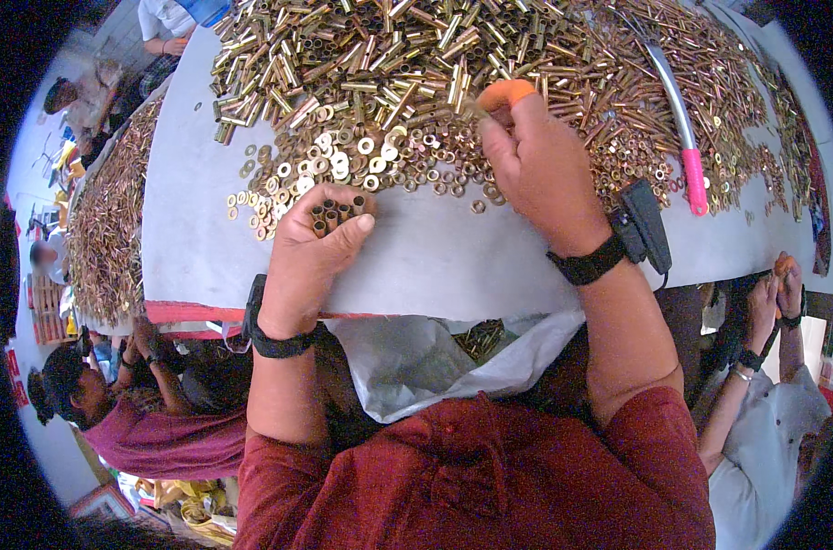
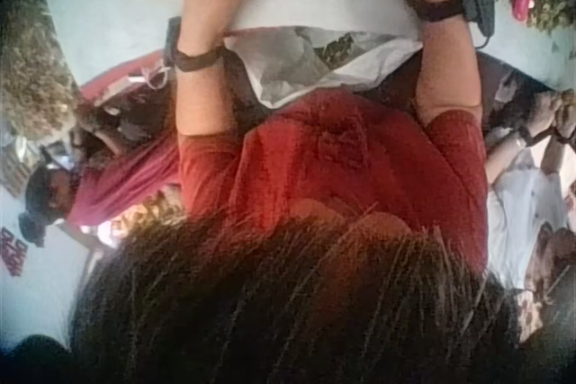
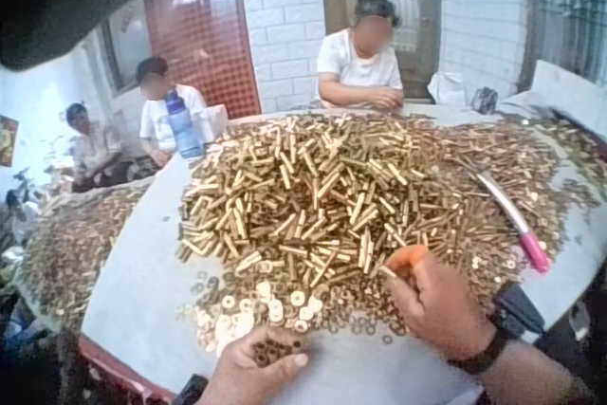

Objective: The person picks up a metal sleeve and a bolt, slides a washer onto the bolt, and then inserts the bolt into the sleeve. They repeat this assembly process, occasionally placing the completed pieces into a white bag.

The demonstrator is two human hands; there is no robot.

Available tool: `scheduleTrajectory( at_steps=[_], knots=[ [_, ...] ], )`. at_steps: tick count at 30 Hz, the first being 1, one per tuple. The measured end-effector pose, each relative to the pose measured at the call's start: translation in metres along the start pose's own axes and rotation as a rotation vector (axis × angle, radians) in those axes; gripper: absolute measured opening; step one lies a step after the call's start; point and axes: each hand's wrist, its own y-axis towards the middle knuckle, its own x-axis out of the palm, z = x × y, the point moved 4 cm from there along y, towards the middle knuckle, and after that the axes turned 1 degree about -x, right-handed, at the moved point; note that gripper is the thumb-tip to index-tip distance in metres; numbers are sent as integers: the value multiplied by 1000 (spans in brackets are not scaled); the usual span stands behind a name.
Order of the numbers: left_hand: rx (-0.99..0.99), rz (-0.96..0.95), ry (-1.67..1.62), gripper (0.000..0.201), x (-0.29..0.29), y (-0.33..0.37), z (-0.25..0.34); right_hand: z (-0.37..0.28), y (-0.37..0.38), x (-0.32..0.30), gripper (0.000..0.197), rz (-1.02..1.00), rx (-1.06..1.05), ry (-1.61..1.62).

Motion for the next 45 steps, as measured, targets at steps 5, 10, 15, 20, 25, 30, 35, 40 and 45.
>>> scheduleTrajectory(
  at_steps=[5, 10, 15, 20, 25, 30, 35, 40, 45],
  knots=[
    [134, 96, 115, 18, -4, 3, -1, -44, -13, 13, 17, -264, -120, 305],
    [255, 93, 211, 19, -6, 7, 2, -57, -20, 21, 16, -253, -311, 50],
    [296, 84, 260, 19, -6, 7, 4, -56, -20, 21, 16, -249, -308, 30],
    [424, 59, 413, 20, -2, 8, 8, -60, -20, 19, 16, -272, -335, -24],
    [549, 66, 656, 21, 6, 4, 10, -58, -22, 21, 17, -376, -451, -155],
    [567, 30, 712, 21, 5, 2, 13, -49, -33, 40, 31, -400, -197, 40],
    [4, -5, -227, 24, -8, 0, 7, -43, -32, 47, 44, -497, 64, 431],
    [30, 69, -452, 23, -14, 0, 5, -60, -36, 51, 55, -513, 64, 659],
    [37, 11, -522, 22, -18, -2, -3, -76, -36, 52, 63, -615, -58, 540]
  ],
)
